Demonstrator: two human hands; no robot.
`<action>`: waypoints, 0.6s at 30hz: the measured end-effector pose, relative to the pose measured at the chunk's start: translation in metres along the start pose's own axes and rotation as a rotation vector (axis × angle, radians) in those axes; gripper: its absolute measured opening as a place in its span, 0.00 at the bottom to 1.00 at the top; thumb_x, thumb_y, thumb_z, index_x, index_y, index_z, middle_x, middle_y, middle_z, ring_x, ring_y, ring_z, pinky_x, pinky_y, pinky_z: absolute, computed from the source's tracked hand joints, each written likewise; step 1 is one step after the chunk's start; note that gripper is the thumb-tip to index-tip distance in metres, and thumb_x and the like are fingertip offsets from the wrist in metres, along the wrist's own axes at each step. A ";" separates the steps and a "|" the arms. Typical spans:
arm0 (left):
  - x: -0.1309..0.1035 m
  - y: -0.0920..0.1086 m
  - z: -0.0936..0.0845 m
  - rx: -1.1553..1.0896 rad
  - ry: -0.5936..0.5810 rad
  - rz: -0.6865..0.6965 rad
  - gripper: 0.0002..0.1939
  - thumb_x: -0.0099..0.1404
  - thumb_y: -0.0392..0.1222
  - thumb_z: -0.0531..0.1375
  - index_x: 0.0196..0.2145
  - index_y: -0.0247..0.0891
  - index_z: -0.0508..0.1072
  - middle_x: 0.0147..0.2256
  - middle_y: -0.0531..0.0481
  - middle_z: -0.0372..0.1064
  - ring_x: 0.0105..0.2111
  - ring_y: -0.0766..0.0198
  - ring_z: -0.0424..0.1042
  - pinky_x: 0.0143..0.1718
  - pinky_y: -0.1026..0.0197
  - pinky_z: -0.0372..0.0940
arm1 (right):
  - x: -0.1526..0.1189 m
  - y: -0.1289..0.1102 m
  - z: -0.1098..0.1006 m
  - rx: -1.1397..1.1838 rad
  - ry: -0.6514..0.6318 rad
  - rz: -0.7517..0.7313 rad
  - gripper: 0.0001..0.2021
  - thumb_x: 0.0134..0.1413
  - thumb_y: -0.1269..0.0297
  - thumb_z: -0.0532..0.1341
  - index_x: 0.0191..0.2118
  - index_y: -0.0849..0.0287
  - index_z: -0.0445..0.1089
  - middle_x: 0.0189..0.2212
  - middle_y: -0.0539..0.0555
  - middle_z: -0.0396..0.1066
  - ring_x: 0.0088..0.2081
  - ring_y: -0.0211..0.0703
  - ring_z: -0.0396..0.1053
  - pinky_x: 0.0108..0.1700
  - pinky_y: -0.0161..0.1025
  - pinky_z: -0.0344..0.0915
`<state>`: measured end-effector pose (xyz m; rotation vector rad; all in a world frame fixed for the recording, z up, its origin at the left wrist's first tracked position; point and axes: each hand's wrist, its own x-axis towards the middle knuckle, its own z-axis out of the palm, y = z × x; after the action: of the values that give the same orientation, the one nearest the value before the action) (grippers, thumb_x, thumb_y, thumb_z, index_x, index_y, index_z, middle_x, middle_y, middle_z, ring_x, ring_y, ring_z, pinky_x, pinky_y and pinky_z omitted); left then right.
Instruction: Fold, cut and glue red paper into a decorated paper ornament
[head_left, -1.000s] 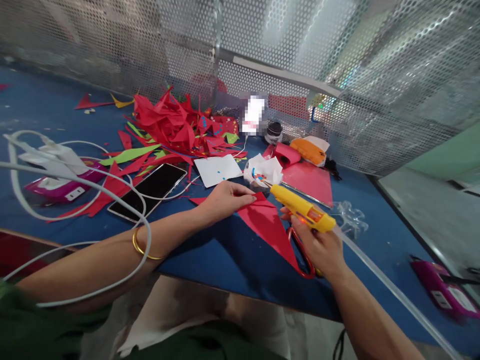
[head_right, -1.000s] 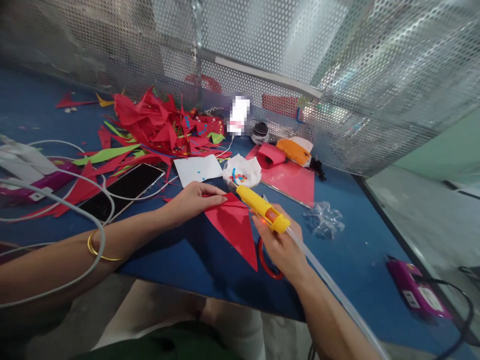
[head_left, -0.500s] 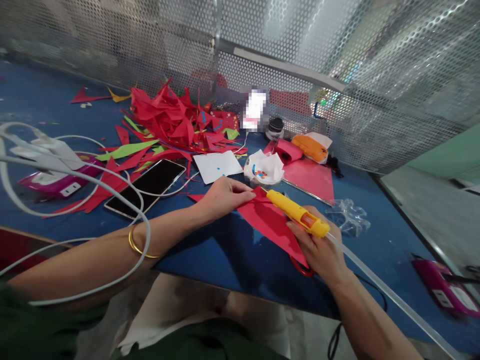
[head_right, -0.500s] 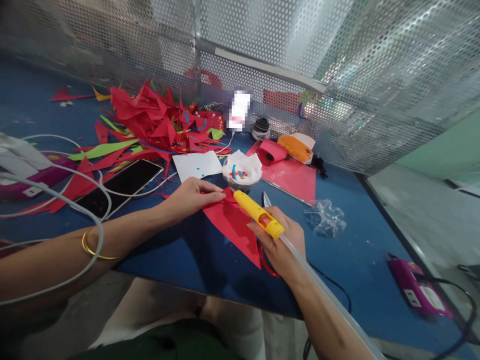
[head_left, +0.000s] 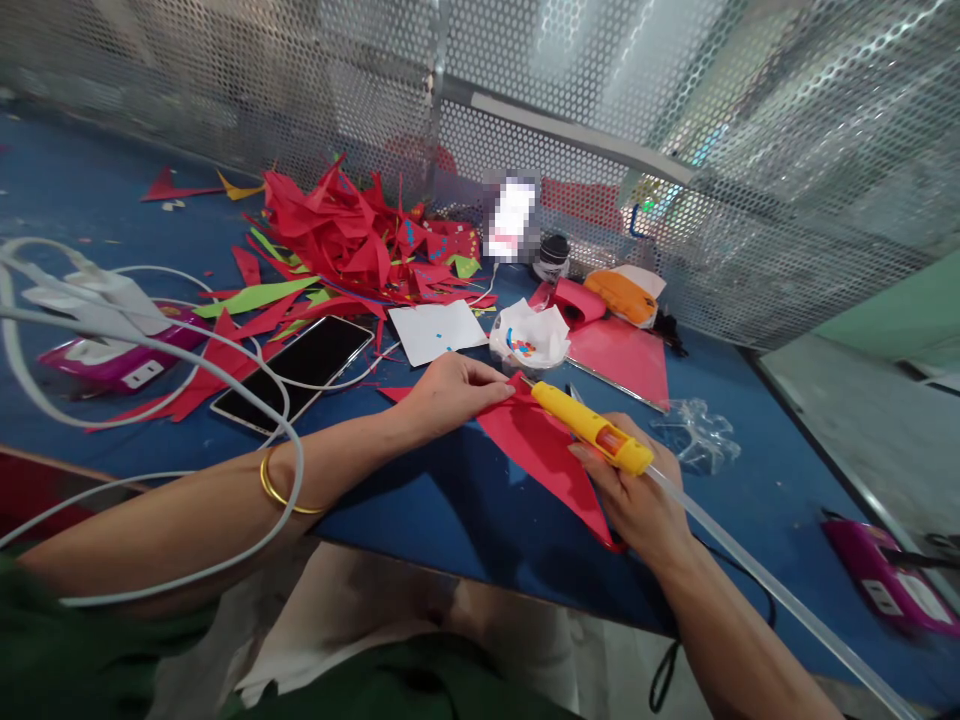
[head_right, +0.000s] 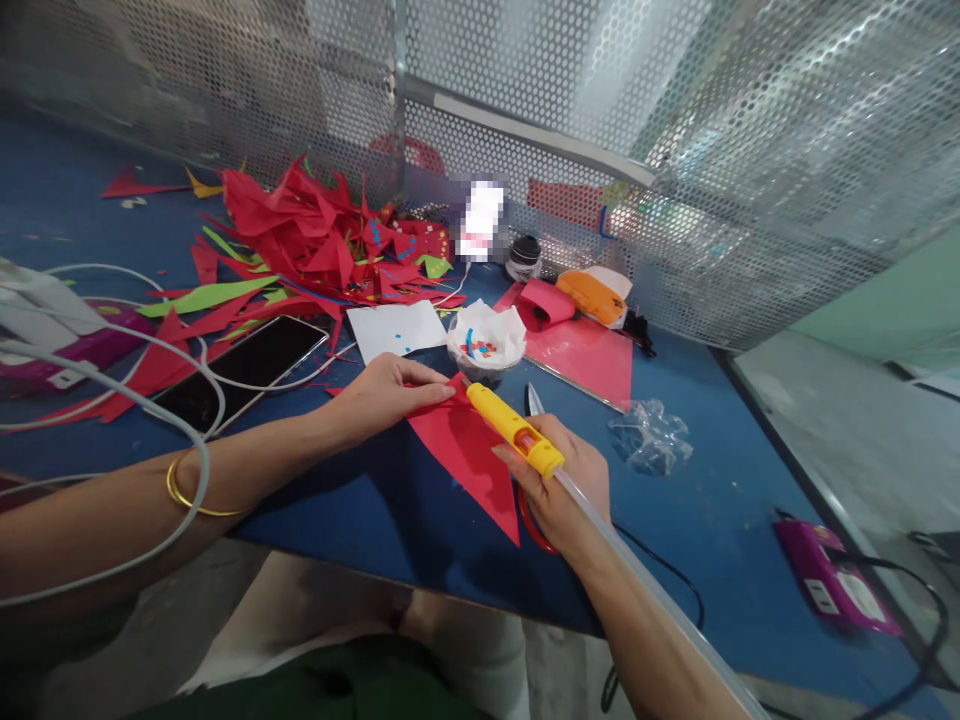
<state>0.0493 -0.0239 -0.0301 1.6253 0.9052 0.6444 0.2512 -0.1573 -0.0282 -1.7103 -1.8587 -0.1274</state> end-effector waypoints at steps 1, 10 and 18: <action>0.000 0.000 0.000 0.005 -0.002 0.005 0.11 0.58 0.46 0.63 0.30 0.37 0.82 0.24 0.50 0.75 0.23 0.66 0.68 0.26 0.63 0.61 | 0.000 0.000 0.000 -0.004 0.001 -0.001 0.19 0.65 0.44 0.52 0.35 0.53 0.67 0.25 0.50 0.71 0.27 0.43 0.70 0.29 0.37 0.60; 0.000 -0.004 0.000 -0.002 -0.025 0.034 0.12 0.58 0.47 0.63 0.30 0.36 0.82 0.20 0.52 0.70 0.21 0.69 0.63 0.23 0.64 0.55 | 0.000 0.001 0.000 -0.044 0.011 -0.015 0.21 0.65 0.42 0.51 0.34 0.54 0.68 0.24 0.50 0.71 0.25 0.43 0.69 0.28 0.37 0.59; 0.000 -0.003 0.000 0.011 -0.014 0.027 0.13 0.58 0.47 0.63 0.30 0.35 0.83 0.21 0.52 0.71 0.21 0.69 0.62 0.24 0.65 0.54 | 0.000 0.002 0.001 -0.089 0.027 -0.054 0.23 0.66 0.40 0.49 0.34 0.54 0.66 0.23 0.50 0.71 0.24 0.43 0.69 0.27 0.37 0.58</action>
<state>0.0491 -0.0238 -0.0328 1.6523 0.8791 0.6465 0.2526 -0.1565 -0.0299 -1.7089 -1.9054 -0.2571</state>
